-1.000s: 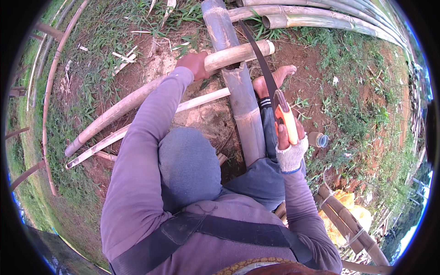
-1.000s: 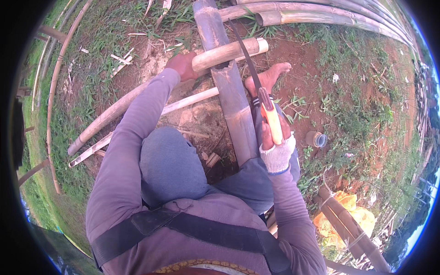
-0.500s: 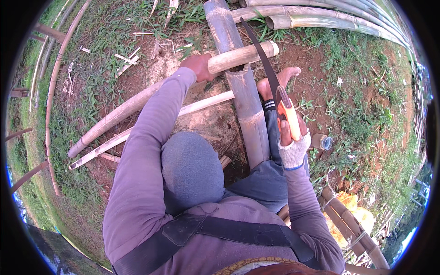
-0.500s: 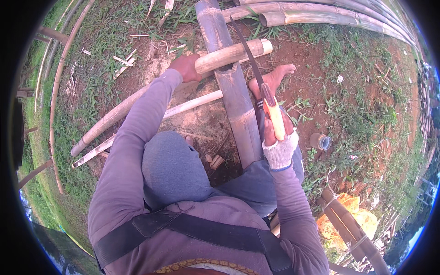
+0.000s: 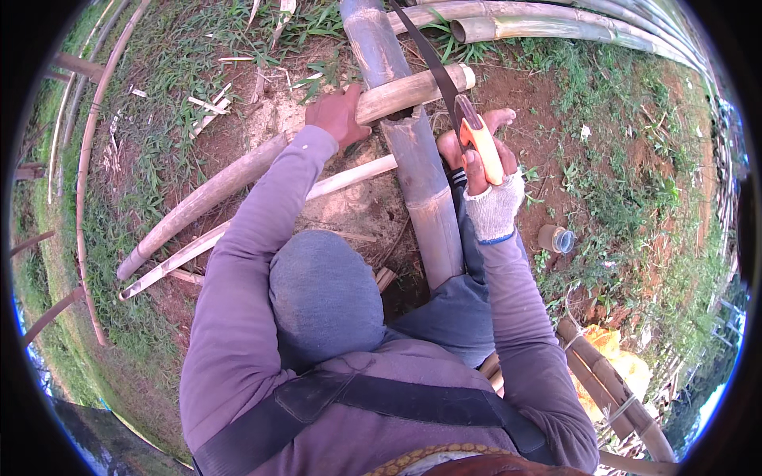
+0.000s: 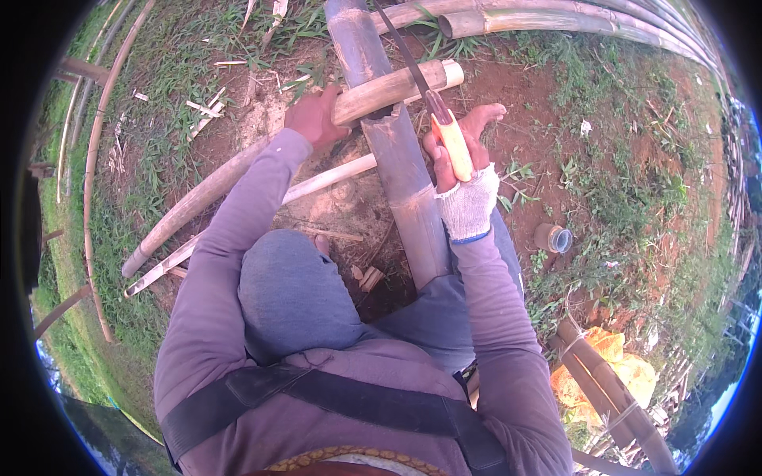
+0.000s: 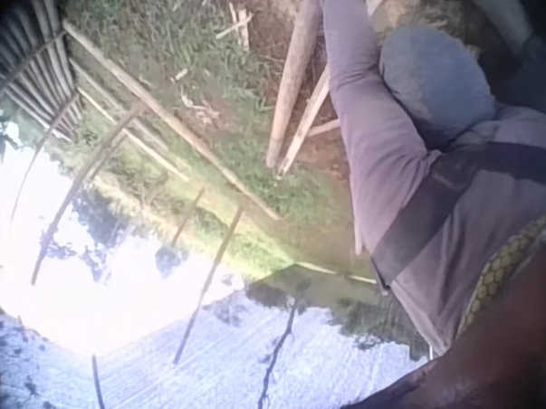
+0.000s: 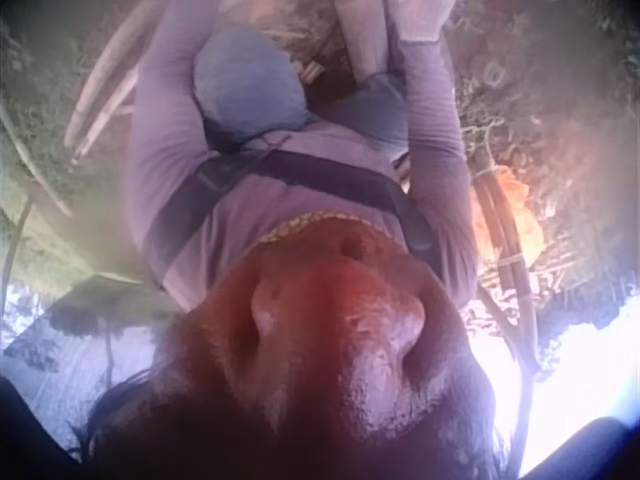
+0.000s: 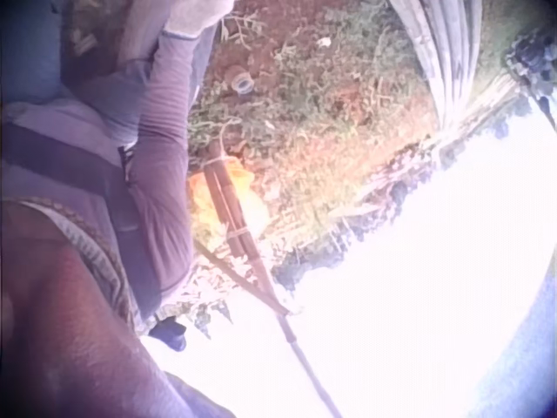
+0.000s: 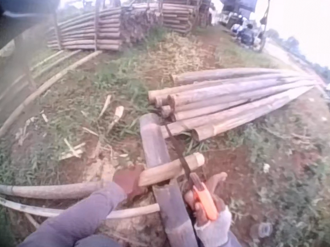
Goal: The person sits on the ground and uses a hand saw to cut long bamboo poles into shorter sections. They repeatedly position the bamboo, saw through it, and stack the cut pieces nearby.
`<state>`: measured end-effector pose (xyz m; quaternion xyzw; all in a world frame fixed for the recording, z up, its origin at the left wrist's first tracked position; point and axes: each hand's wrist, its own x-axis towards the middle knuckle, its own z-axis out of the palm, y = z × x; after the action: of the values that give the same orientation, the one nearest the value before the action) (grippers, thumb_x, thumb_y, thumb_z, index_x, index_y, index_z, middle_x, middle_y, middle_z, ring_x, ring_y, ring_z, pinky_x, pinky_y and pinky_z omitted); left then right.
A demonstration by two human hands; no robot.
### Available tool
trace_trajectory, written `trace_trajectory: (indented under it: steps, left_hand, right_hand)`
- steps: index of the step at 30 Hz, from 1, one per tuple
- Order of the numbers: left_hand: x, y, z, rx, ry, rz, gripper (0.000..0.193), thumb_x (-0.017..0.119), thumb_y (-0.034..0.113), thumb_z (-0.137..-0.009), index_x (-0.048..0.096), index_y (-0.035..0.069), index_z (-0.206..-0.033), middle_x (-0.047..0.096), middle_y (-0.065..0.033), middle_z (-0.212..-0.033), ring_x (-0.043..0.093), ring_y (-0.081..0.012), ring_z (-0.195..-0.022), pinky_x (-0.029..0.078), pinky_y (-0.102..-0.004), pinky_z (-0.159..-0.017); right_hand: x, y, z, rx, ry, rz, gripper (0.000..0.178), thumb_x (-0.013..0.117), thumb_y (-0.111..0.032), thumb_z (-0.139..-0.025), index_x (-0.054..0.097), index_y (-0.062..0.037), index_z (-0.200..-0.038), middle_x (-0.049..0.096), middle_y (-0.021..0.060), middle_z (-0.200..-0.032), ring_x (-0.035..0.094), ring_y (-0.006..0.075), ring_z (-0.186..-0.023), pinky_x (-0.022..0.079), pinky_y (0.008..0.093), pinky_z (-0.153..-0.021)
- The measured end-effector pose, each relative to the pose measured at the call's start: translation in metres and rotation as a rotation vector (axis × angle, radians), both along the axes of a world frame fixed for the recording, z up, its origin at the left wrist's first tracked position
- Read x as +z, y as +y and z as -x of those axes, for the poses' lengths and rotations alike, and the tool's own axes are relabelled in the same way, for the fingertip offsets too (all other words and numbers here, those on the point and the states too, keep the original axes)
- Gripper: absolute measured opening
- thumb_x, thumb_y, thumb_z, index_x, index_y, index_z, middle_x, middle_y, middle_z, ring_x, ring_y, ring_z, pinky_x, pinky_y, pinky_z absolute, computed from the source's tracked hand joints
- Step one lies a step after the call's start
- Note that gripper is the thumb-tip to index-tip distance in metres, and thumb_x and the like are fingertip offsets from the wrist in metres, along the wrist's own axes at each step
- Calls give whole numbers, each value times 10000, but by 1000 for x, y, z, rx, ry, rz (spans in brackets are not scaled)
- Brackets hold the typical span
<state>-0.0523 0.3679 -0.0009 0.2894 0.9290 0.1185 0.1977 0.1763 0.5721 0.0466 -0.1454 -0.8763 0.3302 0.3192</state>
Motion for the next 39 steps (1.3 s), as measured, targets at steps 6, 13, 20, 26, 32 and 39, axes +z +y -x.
trace_trajectory:
  steps: [6,13,20,26,32,39]
  left_hand:
    - [-7,3,-5,14,74,27,580,864,269,-830,541,89,-1277,756,-202,-1125,753,-411,-1054,598,-530,-881]
    - [-6,-4,2,24,44,29,497,815,261,-852,568,76,-1242,770,-213,-1090,757,-419,-1036,590,-522,-910]
    - [-1,7,10,-25,-1,97,603,826,400,-868,563,100,-1319,774,-195,-1130,751,-402,-1064,579,-515,-934]
    - [-5,-6,10,-7,-72,97,615,853,347,-821,584,97,-1316,766,-210,-1151,739,-416,-1096,576,-515,-957]
    - [-5,11,21,-71,-107,73,696,879,348,-760,602,93,-1346,764,-205,-1163,730,-415,-1112,576,-512,-972]
    - [-18,-8,42,-108,-198,8,778,860,340,-671,625,60,-1358,754,-240,-1159,726,-412,-1095,575,-465,-955]
  right_hand:
    - [22,-2,-45,41,-113,9,438,708,-209,-1031,607,43,-1375,721,233,-1256,738,345,-1112,583,430,-930]
    - [38,-20,-141,8,-233,307,486,680,-244,-1041,600,89,-1387,720,229,-1274,737,307,-1120,580,396,-964]
    - [26,-2,1,19,-36,109,299,727,-217,-1013,700,8,-1207,753,217,-1094,768,339,-942,597,420,-790]
    - [32,-2,-149,100,-266,15,503,671,-240,-1043,567,77,-1421,703,239,-1300,727,376,-1164,549,447,-1052]
    - [15,2,-15,34,-79,-13,375,714,-227,-1019,675,42,-1277,726,230,-1210,746,384,-1057,582,441,-907]
    - [24,-5,-136,47,-222,55,541,620,-385,-1083,633,63,-1386,704,243,-1318,717,364,-1191,559,452,-1017]
